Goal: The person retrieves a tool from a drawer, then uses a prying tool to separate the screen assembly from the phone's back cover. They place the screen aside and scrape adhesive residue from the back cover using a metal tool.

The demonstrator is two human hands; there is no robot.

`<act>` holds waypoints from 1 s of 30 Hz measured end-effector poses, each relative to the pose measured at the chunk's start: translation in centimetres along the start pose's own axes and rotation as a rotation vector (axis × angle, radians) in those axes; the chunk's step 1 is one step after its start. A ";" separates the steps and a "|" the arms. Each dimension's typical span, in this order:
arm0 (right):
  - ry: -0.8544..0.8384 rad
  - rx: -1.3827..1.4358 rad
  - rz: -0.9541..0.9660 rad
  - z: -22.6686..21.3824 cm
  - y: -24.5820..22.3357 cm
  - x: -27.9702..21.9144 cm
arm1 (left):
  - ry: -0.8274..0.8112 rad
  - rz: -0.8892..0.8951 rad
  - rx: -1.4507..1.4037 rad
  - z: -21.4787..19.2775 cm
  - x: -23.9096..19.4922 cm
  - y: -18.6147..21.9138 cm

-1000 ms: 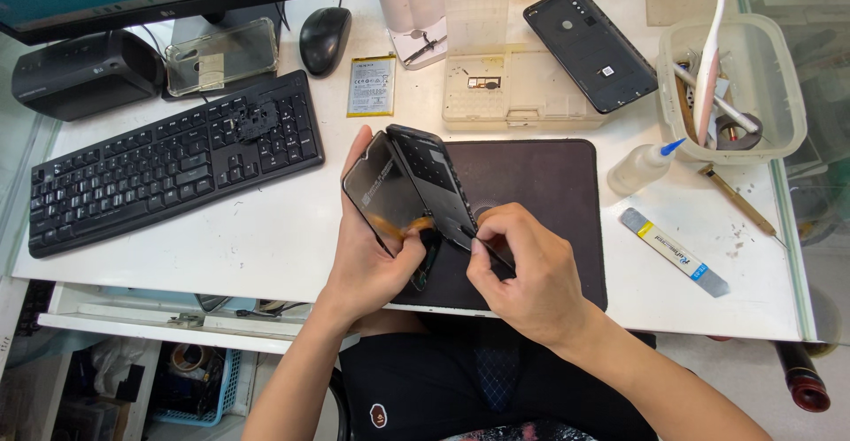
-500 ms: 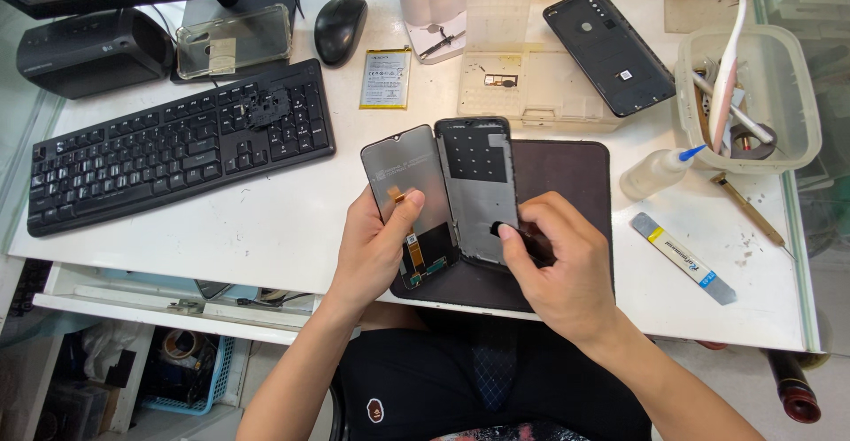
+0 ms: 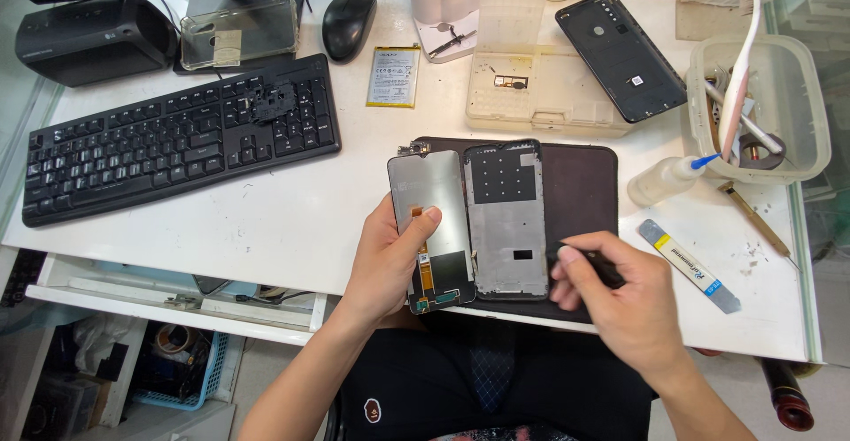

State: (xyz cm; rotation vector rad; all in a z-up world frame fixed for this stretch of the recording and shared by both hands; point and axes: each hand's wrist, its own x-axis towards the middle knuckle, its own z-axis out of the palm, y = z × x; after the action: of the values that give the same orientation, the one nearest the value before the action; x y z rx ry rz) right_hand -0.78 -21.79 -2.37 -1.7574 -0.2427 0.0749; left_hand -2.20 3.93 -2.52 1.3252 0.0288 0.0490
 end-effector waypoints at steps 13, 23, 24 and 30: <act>0.164 -0.820 -0.548 0.5 -3.7 2.2 | -0.034 -0.096 -0.100 -0.4 0.0 -0.3; -0.297 0.082 0.168 1.5 -1.6 3.6 | -0.105 -0.036 -0.057 -0.8 -1.0 -0.2; -0.295 0.088 0.157 1.4 -1.3 3.4 | -0.112 -0.029 -0.055 -0.8 -1.2 -0.2; -0.264 0.140 0.140 1.4 -0.7 2.8 | -0.087 -0.010 -0.057 -0.3 -1.8 0.2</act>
State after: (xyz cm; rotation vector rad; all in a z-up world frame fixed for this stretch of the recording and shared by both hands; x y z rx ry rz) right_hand 1.58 -19.78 -1.71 -1.6216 -0.2978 0.4170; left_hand -3.97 4.16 -2.46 1.2693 -0.0394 -0.0166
